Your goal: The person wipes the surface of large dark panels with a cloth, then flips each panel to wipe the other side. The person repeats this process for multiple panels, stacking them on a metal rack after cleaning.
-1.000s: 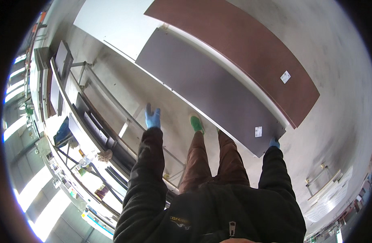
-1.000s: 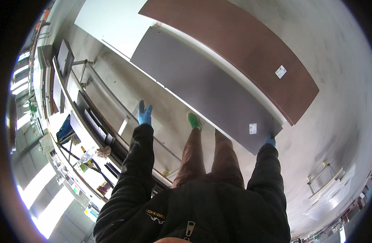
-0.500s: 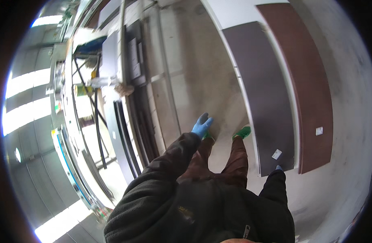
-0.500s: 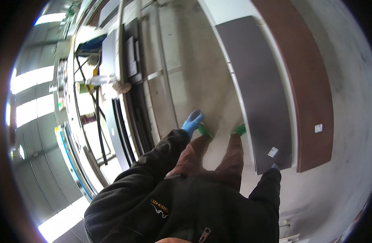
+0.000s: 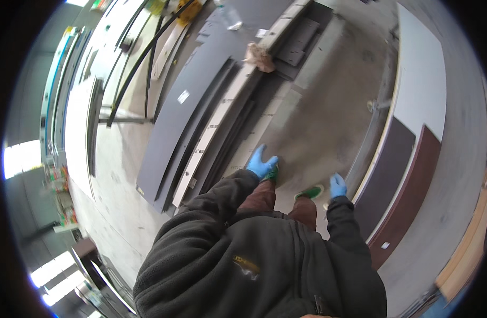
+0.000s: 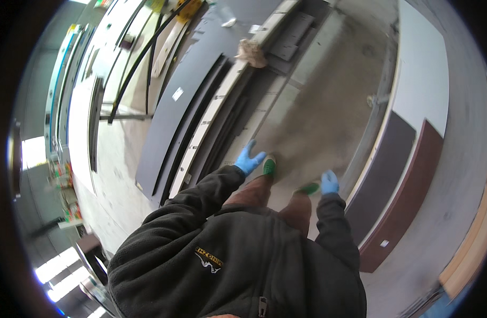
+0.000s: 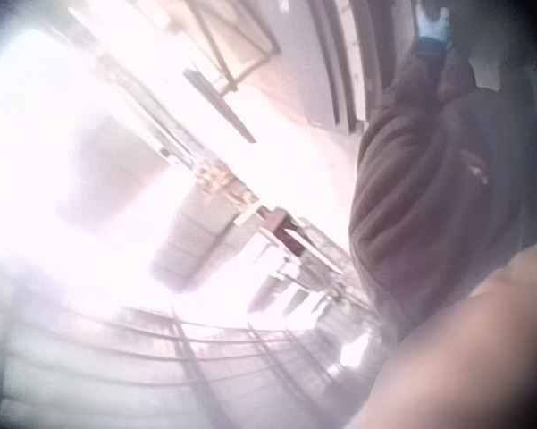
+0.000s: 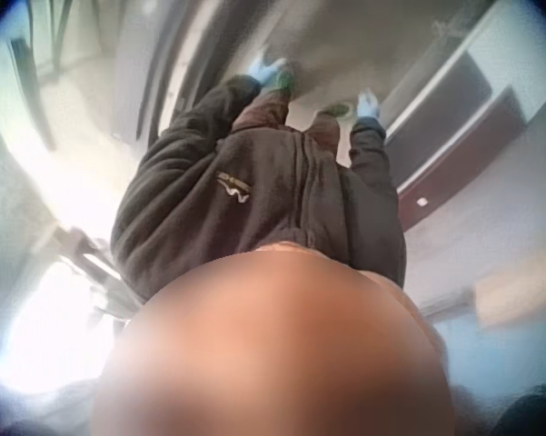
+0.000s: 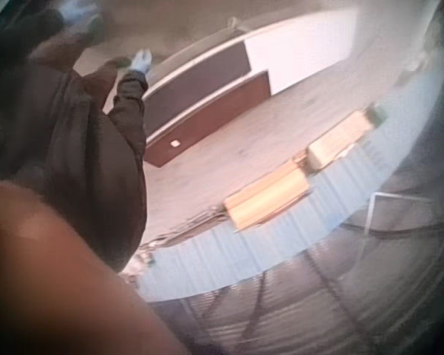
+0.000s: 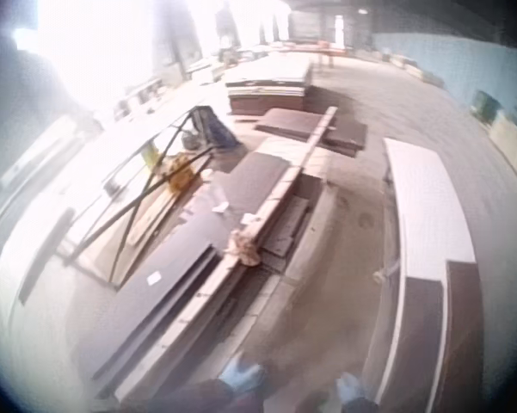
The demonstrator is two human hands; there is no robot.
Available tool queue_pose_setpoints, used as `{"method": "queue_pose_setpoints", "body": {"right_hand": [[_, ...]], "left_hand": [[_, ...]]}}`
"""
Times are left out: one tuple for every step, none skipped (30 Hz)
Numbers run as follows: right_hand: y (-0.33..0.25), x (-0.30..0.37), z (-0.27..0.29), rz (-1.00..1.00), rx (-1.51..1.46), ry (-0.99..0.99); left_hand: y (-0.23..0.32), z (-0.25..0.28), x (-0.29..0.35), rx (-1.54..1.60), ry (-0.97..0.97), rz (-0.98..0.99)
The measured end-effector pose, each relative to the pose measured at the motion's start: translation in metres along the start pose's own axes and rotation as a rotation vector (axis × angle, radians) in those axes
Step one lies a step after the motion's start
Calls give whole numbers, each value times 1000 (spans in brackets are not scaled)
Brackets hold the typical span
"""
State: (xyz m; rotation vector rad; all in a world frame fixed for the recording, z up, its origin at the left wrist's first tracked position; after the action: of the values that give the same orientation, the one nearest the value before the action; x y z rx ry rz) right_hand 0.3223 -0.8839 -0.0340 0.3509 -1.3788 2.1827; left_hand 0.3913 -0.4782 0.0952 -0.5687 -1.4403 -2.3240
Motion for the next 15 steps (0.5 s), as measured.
{"method": "queue_pose_setpoints", "body": {"right_hand": [[-45, -16, -26, -1, -63, -108], [-88, -30, -51, -3, -133, -218], [-129, -42, -77, 93, -133, -252], [-165, -53, -101, 193, -119, -283], [-196, -65, -120, 208, -62, -342], [-225, -80, -139, 224, -14, -401], [-250, -94, -158, 281, 95, -383], [-273, -110, -175, 343, 141, -377], [-293, -126, -194, 340, 181, -351], [-311, -141, -213, 346, 182, -330], [-330, -158, -231, 372, 248, -323], [-348, -174, -247, 346, 318, -301], [-366, -187, -266, 408, 297, -296], [-384, -199, -285, 419, 279, -276], [-399, -206, -299, 350, 281, -257]], "left_hand": [[-15, 21, -1, 105, 138, 30], [-28, 46, -2, 20, 293, -41], [-42, 71, -3, -77, 422, -47], [-53, 93, -2, -172, 596, -87], [-65, 115, -2, -180, 661, -33], [-77, 134, 0, -181, 718, 21], [-87, 154, 0, -143, 774, 45], [-96, 167, -1, -98, 805, 124], [-105, 180, 2, -11, 832, 108], [-112, 190, 6, 67, 843, 142], [-118, 196, 8, 85, 862, 218], [-122, 200, 12, 134, 865, 230], [-126, 202, 16, 231, 862, 246], [-128, 201, 21, 300, 870, 288], [-129, 199, 26, 378, 862, 289]]}}
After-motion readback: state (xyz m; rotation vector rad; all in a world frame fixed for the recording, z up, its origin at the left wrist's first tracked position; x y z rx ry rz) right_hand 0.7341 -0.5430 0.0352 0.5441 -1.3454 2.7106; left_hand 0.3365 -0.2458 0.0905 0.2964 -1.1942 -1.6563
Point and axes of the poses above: each hand's wrist, its own x-axis away from the middle knuckle, its own z-axis out of the back of the hand, y = z × x, the point moved 1 cm from there along -x, towards the middle knuckle, and after that the axes turned 1 degree about x, right-handed, at the moved point
